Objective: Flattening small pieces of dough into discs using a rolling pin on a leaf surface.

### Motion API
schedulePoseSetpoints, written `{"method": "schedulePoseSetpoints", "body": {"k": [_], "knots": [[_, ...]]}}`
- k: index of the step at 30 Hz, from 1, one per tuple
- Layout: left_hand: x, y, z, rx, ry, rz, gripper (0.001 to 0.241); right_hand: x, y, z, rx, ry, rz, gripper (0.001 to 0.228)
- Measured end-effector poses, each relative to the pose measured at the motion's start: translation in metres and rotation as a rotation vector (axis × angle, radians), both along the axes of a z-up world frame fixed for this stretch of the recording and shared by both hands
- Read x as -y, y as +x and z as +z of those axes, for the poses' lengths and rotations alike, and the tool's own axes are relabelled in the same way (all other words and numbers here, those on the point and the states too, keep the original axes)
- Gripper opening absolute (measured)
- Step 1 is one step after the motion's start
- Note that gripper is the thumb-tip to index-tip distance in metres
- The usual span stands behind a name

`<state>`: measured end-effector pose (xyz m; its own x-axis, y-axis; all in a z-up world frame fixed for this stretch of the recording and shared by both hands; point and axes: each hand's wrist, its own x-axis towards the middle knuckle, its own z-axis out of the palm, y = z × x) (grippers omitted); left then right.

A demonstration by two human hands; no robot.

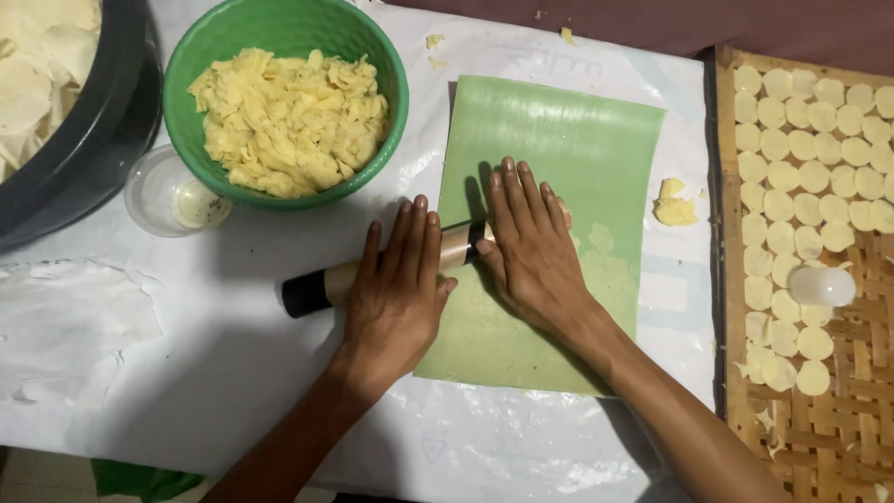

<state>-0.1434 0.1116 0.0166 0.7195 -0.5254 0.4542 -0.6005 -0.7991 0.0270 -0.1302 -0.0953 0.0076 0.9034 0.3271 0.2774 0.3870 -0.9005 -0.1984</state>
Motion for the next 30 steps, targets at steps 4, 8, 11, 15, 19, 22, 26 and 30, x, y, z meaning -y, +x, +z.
{"method": "schedulePoseSetpoints", "body": {"k": [4, 8, 11, 15, 19, 22, 26, 30], "knots": [[0.000, -0.033, -0.001, -0.114, -0.053, -0.042, 0.065, 0.008, -0.033, 0.002, -0.012, -0.041, 0.000, 0.065], [0.002, -0.065, 0.001, -0.284, -0.038, -0.041, 0.073, 0.014, -0.064, 0.015, -0.092, 0.000, 0.074, 0.066], [0.003, -0.062, 0.000, -0.291, -0.048, -0.046, 0.075, 0.018, -0.062, 0.017, -0.113, -0.012, 0.083, 0.065], [0.001, -0.019, 0.003, -0.134, -0.017, -0.005, 0.071, 0.012, -0.019, 0.005, -0.031, -0.073, 0.034, 0.066], [-0.003, 0.034, -0.009, -0.239, -0.015, 0.029, 0.073, 0.003, 0.030, 0.013, -0.052, -0.085, 0.021, 0.067], [-0.003, 0.029, -0.006, -0.226, -0.041, 0.035, 0.075, 0.000, 0.026, 0.016, -0.078, -0.087, 0.017, 0.066], [0.001, -0.023, 0.005, -0.153, -0.030, 0.005, 0.086, 0.007, -0.024, 0.010, -0.073, -0.068, 0.023, 0.068], [0.004, -0.047, 0.002, -0.141, -0.037, -0.013, 0.087, 0.021, -0.056, 0.013, -0.213, -0.022, 0.018, 0.065]]}}
